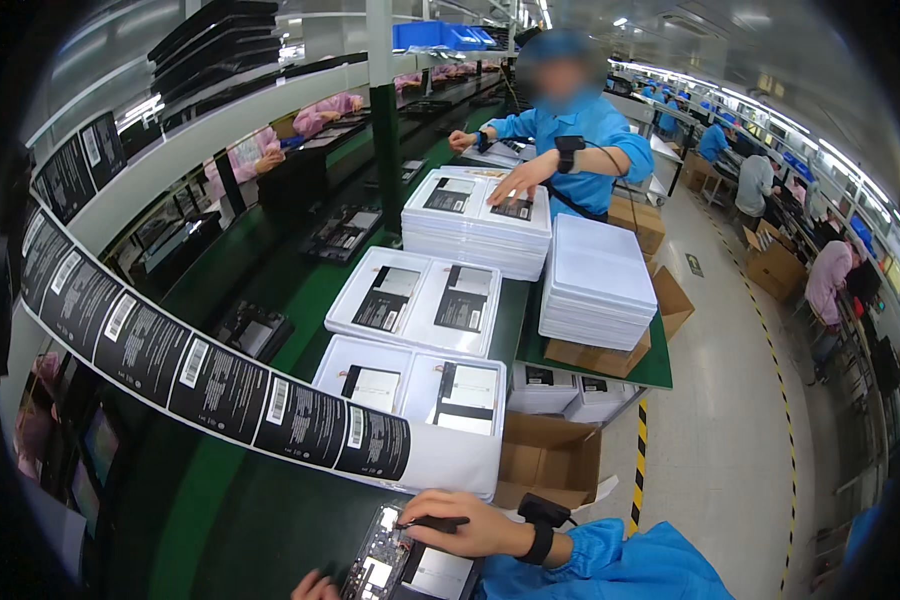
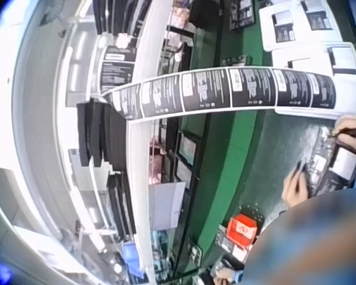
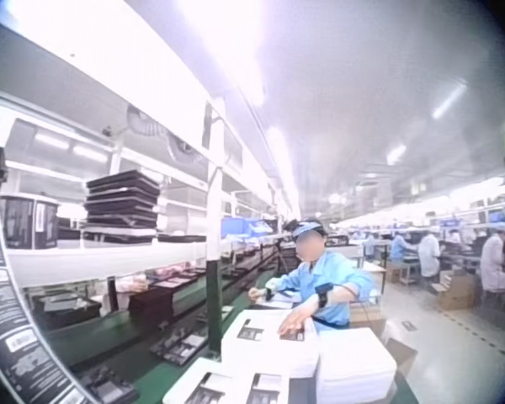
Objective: The recorder uses a spudger and tweezers to connect internal ribbon cables and components inside a tablet or laptop chassis on an assembly line.
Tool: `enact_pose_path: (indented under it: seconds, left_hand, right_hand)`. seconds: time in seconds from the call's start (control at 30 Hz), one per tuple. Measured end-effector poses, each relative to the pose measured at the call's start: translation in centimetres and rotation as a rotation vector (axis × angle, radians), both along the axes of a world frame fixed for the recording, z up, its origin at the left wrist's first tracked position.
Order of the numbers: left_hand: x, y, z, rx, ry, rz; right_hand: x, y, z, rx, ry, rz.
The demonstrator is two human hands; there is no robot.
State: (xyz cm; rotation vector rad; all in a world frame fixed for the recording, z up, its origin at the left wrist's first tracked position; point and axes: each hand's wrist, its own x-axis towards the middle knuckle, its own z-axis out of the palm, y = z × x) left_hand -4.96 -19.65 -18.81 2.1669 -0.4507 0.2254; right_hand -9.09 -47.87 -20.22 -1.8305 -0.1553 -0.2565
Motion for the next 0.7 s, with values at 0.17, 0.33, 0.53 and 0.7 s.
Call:
enact_pose_path:
  seconds: [0.17,0.33,0.53,0.7]
  left_hand:
    - [-2.6,7.1,-2.8,0.179,-0.099,0.456]
    - [-7.4,6.7,-3.7,0.489,-0.135,0.211]
    - [-7.2,1.4,-3.3,0.053,0.145,0.524]
    - [-4.4,2.9,-3.5,-0.950,0.543,0.390]
  right_hand:
    - [-1.4,-0.3,-3.9,-0.010,0.002,0.001]
    - [-0.1,0.2,-4.1,0.106,0.071,0.010]
    - [0.7,0.1,-3.3,0.166,0.053,-0.101]
    - [3.2,2.2,-4.2,0.525,0.022,-0.016]
